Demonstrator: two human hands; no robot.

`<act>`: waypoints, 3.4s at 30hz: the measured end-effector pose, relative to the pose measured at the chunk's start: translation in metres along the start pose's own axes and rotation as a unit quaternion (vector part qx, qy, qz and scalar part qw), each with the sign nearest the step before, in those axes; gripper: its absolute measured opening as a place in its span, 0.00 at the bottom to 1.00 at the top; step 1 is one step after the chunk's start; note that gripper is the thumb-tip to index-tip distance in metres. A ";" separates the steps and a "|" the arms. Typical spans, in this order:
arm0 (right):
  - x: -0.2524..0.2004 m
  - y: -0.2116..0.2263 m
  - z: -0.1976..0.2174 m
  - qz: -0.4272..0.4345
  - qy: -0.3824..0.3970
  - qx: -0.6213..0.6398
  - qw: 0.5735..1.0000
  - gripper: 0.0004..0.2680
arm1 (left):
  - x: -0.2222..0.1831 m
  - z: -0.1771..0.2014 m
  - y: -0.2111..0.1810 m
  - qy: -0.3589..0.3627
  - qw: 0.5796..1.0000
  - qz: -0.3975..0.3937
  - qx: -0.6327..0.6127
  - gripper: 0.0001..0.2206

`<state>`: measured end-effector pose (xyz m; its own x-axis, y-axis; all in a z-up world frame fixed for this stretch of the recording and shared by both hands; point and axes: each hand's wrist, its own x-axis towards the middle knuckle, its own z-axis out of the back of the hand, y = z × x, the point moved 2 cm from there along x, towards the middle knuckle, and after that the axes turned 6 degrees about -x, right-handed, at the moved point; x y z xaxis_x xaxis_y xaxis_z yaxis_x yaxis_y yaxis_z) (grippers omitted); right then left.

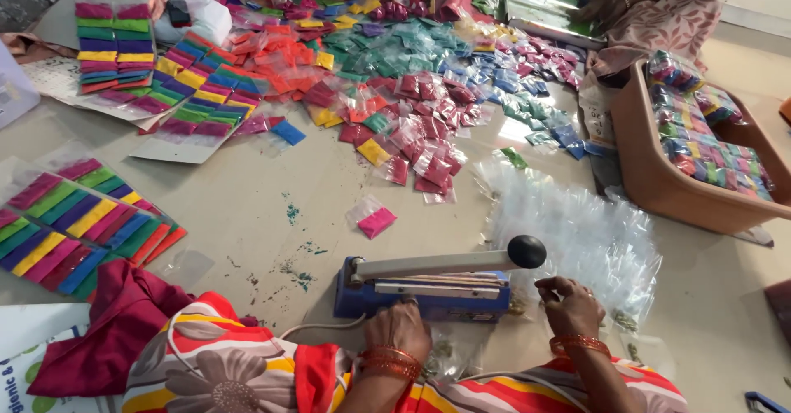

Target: The person seals small plastic bags containing colorful powders using a manual impulse heat sealer.

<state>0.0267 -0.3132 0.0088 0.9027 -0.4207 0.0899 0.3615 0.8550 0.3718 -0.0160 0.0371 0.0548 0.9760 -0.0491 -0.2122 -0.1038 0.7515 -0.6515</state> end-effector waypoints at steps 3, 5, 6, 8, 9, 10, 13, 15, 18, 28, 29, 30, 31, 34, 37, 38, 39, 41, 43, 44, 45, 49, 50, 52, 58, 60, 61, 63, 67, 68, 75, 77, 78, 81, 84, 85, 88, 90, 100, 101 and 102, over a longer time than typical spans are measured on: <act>-0.005 0.021 0.017 0.069 0.023 -0.154 0.985 0.09 | -0.006 0.006 -0.007 -0.087 0.991 -0.102 -0.026 0.10; -0.013 0.048 0.028 0.097 0.057 -0.205 0.972 0.15 | 0.007 -0.033 0.011 -0.026 0.984 -0.174 -0.007 0.09; -0.018 0.062 0.033 0.124 0.089 -0.255 0.955 0.22 | 0.012 -0.054 0.020 0.034 0.969 -0.246 0.010 0.09; -0.017 0.064 0.029 0.120 0.104 -0.274 0.949 0.27 | 0.011 -0.066 0.025 0.091 0.965 -0.244 0.042 0.09; -0.018 0.065 0.027 0.115 0.117 -0.293 0.942 0.33 | 0.010 -0.073 0.029 0.146 0.957 -0.241 0.073 0.09; -0.017 0.061 0.023 0.115 0.119 -0.292 0.942 0.33 | 0.007 -0.065 0.023 0.147 0.957 -0.240 0.074 0.09; -0.013 0.050 0.015 0.106 0.108 -0.267 0.952 0.34 | 0.000 -0.046 0.009 0.142 0.964 -0.221 0.044 0.09; -0.009 0.042 0.015 0.110 0.072 -0.276 0.952 0.21 | -0.003 -0.041 0.001 0.114 0.952 -0.283 0.009 0.12; 0.004 0.026 0.025 0.152 0.030 -0.212 0.965 0.07 | 0.001 -0.054 0.009 0.183 0.940 -0.279 0.066 0.10; -0.058 0.093 0.071 0.128 0.266 0.017 0.955 0.05 | 0.001 -0.033 -0.022 0.087 0.919 -0.240 -0.299 0.33; -0.059 0.096 0.059 0.149 0.285 0.066 0.945 0.05 | 0.003 -0.035 -0.020 0.139 0.915 -0.177 -0.335 0.27; -0.060 0.099 0.047 0.169 0.302 0.114 0.931 0.05 | 0.005 -0.037 -0.019 0.191 0.903 -0.113 -0.368 0.21; -0.060 0.100 0.036 0.170 0.303 0.115 0.931 0.05 | 0.009 -0.041 -0.014 0.191 0.903 -0.112 -0.367 0.21; -0.066 0.110 0.013 0.181 0.271 0.283 0.902 0.04 | 0.024 -0.054 0.002 0.195 0.865 -0.010 -0.463 0.12; -0.072 0.105 -0.011 -0.010 0.243 0.416 0.876 0.15 | 0.038 -0.065 0.012 0.121 0.853 0.024 -0.508 0.09; -0.072 0.093 -0.029 -0.044 0.272 0.430 0.860 0.07 | 0.042 -0.068 0.015 0.092 0.853 0.042 -0.512 0.09; -0.073 0.080 -0.048 -0.078 0.302 0.443 0.841 0.04 | 0.045 -0.071 0.018 0.063 0.853 0.062 -0.515 0.09; -0.076 0.085 -0.054 -0.106 0.287 0.443 0.843 0.04 | 0.043 -0.065 0.020 0.049 0.863 0.089 -0.495 0.10; -0.077 0.090 -0.057 -0.133 0.270 0.443 0.844 0.04 | 0.045 -0.066 0.024 0.035 0.872 0.115 -0.475 0.10; -0.076 0.093 -0.056 -0.137 0.250 0.444 0.849 0.04 | 0.048 -0.069 0.027 -0.007 0.890 0.101 -0.444 0.12; -0.075 0.097 -0.056 -0.140 0.231 0.445 0.854 0.05 | 0.051 -0.070 0.031 -0.051 0.905 0.088 -0.412 0.14; -0.075 0.113 -0.046 -0.144 0.172 0.395 0.891 0.07 | 0.040 -0.061 0.028 0.021 0.806 0.228 -0.545 0.19; -0.072 0.113 -0.050 -0.126 0.158 0.417 0.886 0.07 | 0.039 -0.065 0.029 0.068 0.779 0.238 -0.576 0.19; -0.067 0.114 -0.053 -0.105 0.146 0.438 0.881 0.08 | 0.041 -0.071 0.031 0.112 0.748 0.248 -0.605 0.19; -0.003 0.046 -0.046 -0.075 -0.020 0.344 0.936 0.07 | 0.048 -0.073 0.028 0.107 0.709 0.241 -0.654 0.13; 0.005 0.066 0.018 -0.130 -0.081 0.450 0.880 0.14 | 0.049 -0.076 0.027 0.093 0.703 0.237 -0.664 0.14; 0.011 0.077 0.035 -0.132 -0.079 0.448 0.881 0.14 | 0.048 -0.077 0.026 0.094 0.702 0.241 -0.664 0.14; 0.028 0.105 0.071 -0.011 -0.062 0.391 0.918 0.16 | 0.052 -0.077 0.023 0.090 0.708 0.239 -0.658 0.13; 0.031 0.172 0.074 0.030 0.175 0.078 0.981 0.21 | 0.044 -0.062 0.012 0.078 0.713 0.254 -0.649 0.14; 0.033 0.176 0.063 0.079 0.200 -0.065 0.974 0.24 | 0.044 -0.059 0.009 0.076 0.720 0.252 -0.643 0.13; 0.024 0.195 0.043 0.044 0.242 -0.240 0.939 0.28 | 0.042 -0.068 0.014 0.065 0.705 0.261 -0.656 0.11; 0.024 0.196 0.047 0.033 0.253 -0.260 0.931 0.28 | 0.042 -0.063 0.013 0.075 0.708 0.272 -0.647 0.11; 0.024 0.198 0.050 0.030 0.264 -0.278 0.923 0.27 | 0.042 -0.061 0.013 0.076 0.710 0.282 -0.641 0.11; 0.025 0.193 0.044 0.024 0.273 -0.254 0.928 0.28 | 0.038 -0.052 0.010 0.069 0.719 0.277 -0.634 0.11; 0.016 0.197 0.053 0.011 0.256 -0.233 0.938 0.28 | 0.037 -0.055 0.015 0.081 0.719 0.268 -0.636 0.11; 0.015 0.195 0.052 0.011 0.251 -0.233 0.939 0.28 | 0.037 -0.057 0.016 0.082 0.719 0.264 -0.637 0.11; 0.009 0.191 0.053 0.022 0.202 -0.198 0.959 0.27 | 0.039 -0.059 0.018 0.092 0.714 0.235 -0.653 0.11; 0.004 0.189 0.053 0.020 0.172 -0.164 0.971 0.26 | 0.040 -0.056 0.019 0.100 0.717 0.245 -0.645 0.12; -0.104 0.170 0.059 0.335 -0.251 -0.160 0.894 0.19 | 0.057 -0.079 0.032 0.117 0.697 0.227 -0.670 0.12; -0.114 0.172 0.060 0.342 -0.246 -0.129 0.898 0.18 | 0.060 -0.085 0.035 0.120 0.692 0.238 -0.671 0.15; -0.124 0.173 0.062 0.348 -0.240 -0.097 0.901 0.18 | 0.063 -0.090 0.038 0.122 0.687 0.248 -0.672 0.17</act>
<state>-0.0369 -0.1316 0.1192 0.7386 0.1954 0.6453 -0.1773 0.9797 -0.0938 0.0246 0.0034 -0.0488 0.7128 -0.2385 -0.6595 -0.6548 -0.5633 -0.5039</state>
